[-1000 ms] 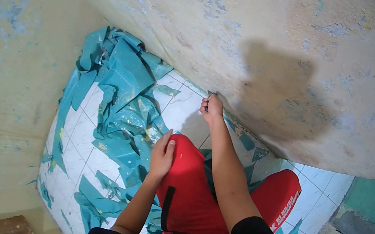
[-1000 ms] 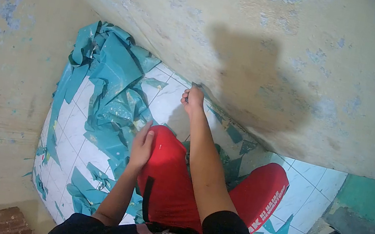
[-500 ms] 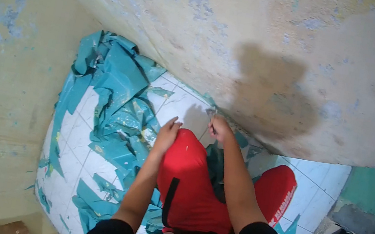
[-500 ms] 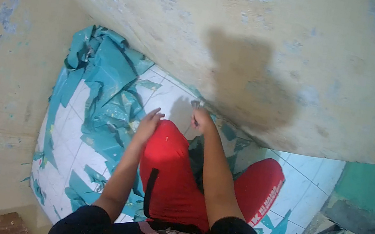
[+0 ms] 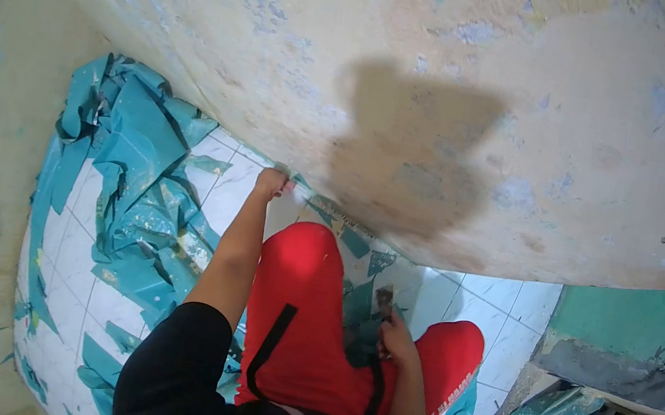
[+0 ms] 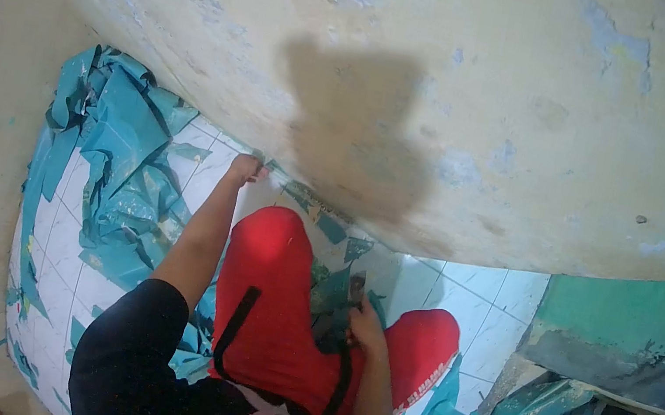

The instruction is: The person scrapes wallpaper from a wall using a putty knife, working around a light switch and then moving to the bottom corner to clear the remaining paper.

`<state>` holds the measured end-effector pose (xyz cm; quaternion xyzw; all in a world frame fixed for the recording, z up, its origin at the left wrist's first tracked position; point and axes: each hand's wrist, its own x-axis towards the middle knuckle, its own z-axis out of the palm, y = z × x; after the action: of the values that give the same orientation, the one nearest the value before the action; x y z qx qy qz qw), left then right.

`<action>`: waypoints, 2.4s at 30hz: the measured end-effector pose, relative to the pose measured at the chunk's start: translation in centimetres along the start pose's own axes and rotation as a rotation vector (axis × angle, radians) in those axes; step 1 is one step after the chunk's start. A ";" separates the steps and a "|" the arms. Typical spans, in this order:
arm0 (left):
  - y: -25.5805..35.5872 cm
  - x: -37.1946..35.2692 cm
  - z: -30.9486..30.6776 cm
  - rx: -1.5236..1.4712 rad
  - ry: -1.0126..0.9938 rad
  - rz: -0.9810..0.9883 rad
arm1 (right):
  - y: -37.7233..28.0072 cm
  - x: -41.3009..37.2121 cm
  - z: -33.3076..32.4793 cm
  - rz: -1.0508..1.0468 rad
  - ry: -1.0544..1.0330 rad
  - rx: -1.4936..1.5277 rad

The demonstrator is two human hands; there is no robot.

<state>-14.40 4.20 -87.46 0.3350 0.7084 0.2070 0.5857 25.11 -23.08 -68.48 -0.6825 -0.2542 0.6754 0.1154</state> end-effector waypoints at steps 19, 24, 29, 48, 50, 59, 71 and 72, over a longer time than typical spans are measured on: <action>-27.6 -30.4 -6.3 0.705 0.520 0.288 | -2.7 0.6 -3.0 -0.403 -0.076 0.048; -7.5 -30.5 1.0 0.074 0.530 0.522 | -5.7 -5.6 -4.7 -0.834 0.032 0.042; 5.4 -33.2 8.2 0.866 0.356 1.001 | -10.2 -8.0 -7.0 -1.039 0.198 0.071; 7.7 -25.8 8.2 1.414 0.185 0.551 | -14.3 -11.5 -0.1 -1.191 0.474 0.098; 7.6 -31.6 10.6 1.470 0.105 0.754 | -13.4 -10.0 -0.7 -1.065 0.436 0.142; 5.9 -32.0 11.2 1.309 -0.099 0.900 | -15.2 -10.9 0.1 -1.225 0.515 0.045; 6.7 -36.6 10.7 1.027 0.361 0.832 | -17.4 -11.5 0.7 -1.209 0.555 -0.090; 6.8 -36.9 11.1 1.035 0.358 0.806 | -16.9 -11.1 0.8 -1.219 0.570 -0.059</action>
<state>1.18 -18.64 -59.86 0.7706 0.6220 0.0958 0.1007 21.60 -14.58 -50.47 -0.5716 -0.5718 0.2756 0.5199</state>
